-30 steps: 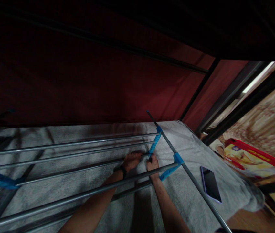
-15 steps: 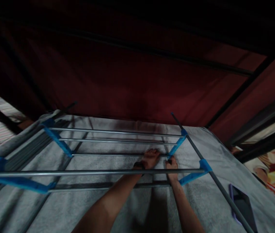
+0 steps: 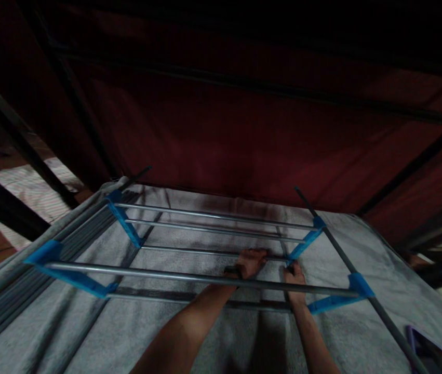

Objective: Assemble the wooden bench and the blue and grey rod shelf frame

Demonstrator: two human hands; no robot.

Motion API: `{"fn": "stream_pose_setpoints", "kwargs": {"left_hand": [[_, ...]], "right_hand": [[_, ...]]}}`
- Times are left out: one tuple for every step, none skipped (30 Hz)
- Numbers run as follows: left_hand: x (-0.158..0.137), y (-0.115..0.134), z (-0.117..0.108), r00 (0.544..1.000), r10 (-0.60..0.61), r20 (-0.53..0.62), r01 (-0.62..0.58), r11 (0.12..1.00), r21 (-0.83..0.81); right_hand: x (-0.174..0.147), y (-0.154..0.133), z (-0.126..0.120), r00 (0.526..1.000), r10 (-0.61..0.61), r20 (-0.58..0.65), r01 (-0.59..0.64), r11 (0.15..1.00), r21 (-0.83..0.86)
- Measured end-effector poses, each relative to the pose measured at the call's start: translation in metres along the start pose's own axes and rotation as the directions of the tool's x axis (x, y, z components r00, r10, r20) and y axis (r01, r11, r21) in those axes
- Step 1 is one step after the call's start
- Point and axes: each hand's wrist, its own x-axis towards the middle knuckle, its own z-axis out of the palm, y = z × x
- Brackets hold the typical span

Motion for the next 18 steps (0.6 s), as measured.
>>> {"fn": "stream_pose_setpoints", "kwargs": {"left_hand": [[0.0001, 0.0003, 0.0003, 1.0, -0.003, 0.005, 0.003, 1.0, 0.0], [0.0003, 0.0007, 0.0003, 1.0, -0.005, 0.009, 0.005, 1.0, 0.001], [0.0006, 0.0012, 0.0001, 1.0, -0.006, 0.012, 0.006, 1.0, 0.002], [0.0009, 0.0018, -0.0003, 1.0, -0.006, 0.014, 0.006, 1.0, 0.003], [0.0011, 0.0024, -0.0008, 1.0, -0.007, 0.015, 0.007, 1.0, 0.004], [0.0014, 0.0029, -0.0014, 1.0, -0.007, 0.016, 0.007, 1.0, 0.006], [0.0015, 0.0032, -0.002, 1.0, -0.006, 0.017, 0.006, 1.0, 0.006], [0.0014, 0.0033, -0.0026, 1.0, -0.003, 0.019, 0.003, 1.0, 0.006], [0.0012, 0.0031, -0.0031, 1.0, 0.001, 0.02, -0.001, 1.0, 0.005], [0.0009, 0.0027, -0.0035, 1.0, 0.006, 0.022, -0.006, 1.0, 0.004], [0.0005, 0.0021, -0.0039, 1.0, 0.011, 0.023, -0.011, 1.0, 0.004], [0.0003, 0.0014, -0.0041, 1.0, 0.016, 0.025, -0.016, 1.0, 0.004], [0.0001, 0.0007, -0.0042, 0.999, 0.02, 0.026, -0.02, 1.0, 0.005], [0.0001, 0.0, -0.0043, 0.999, 0.023, 0.028, -0.023, 1.0, 0.007], [0.0003, -0.0006, -0.0042, 0.999, 0.024, 0.029, -0.025, 1.0, 0.009], [0.0006, -0.0011, -0.0042, 0.999, 0.024, 0.032, -0.025, 1.0, 0.012], [0.0009, -0.0015, -0.0041, 0.999, 0.024, 0.034, -0.024, 1.0, 0.014], [0.0012, -0.0018, -0.0039, 0.999, 0.023, 0.036, -0.024, 1.0, 0.014]], "right_hand": [[0.0, -0.0007, -0.0006, 1.0, 0.012, 0.023, -0.012, 1.0, 0.019], [0.0, -0.0015, -0.0011, 0.999, 0.02, 0.033, -0.02, 0.999, 0.028], [0.0002, -0.002, -0.0012, 0.999, 0.025, 0.041, -0.026, 0.999, 0.031], [0.0005, -0.0021, -0.0012, 0.998, 0.029, 0.048, -0.031, 0.999, 0.03], [0.0008, -0.0019, -0.001, 0.998, 0.033, 0.057, -0.034, 0.999, 0.028], [0.0011, -0.0014, -0.0007, 0.997, 0.035, 0.067, -0.037, 0.999, 0.025], [0.0013, -0.0006, -0.0004, 0.997, 0.037, 0.072, -0.039, 0.999, 0.021], [0.0013, 0.0003, -0.0001, 0.997, 0.038, 0.073, -0.039, 0.999, 0.016], [0.0011, 0.0011, 0.0001, 0.997, 0.039, 0.071, -0.04, 0.999, 0.011], [0.0007, 0.0017, 0.0001, 0.997, 0.041, 0.067, -0.042, 0.999, 0.006], [0.0002, 0.002, 0.0, 0.997, 0.043, 0.066, -0.043, 0.999, 0.002], [-0.0004, 0.0019, -0.0002, 0.997, 0.046, 0.065, -0.046, 0.999, 0.001], [-0.0009, 0.0015, -0.0005, 0.997, 0.049, 0.065, -0.05, 0.999, 0.0], [-0.0014, 0.0009, -0.0009, 0.996, 0.053, 0.066, -0.053, 0.999, 0.002], [-0.0017, 0.0002, -0.0012, 0.996, 0.057, 0.066, -0.057, 0.998, 0.005], [-0.0018, -0.0006, -0.0015, 0.996, 0.059, 0.068, -0.06, 0.998, 0.009], [-0.0018, -0.0011, -0.0017, 0.996, 0.062, 0.068, -0.063, 0.998, 0.012], [-0.0016, -0.0014, -0.0016, 0.996, 0.066, 0.065, -0.067, 0.998, 0.014]]}}
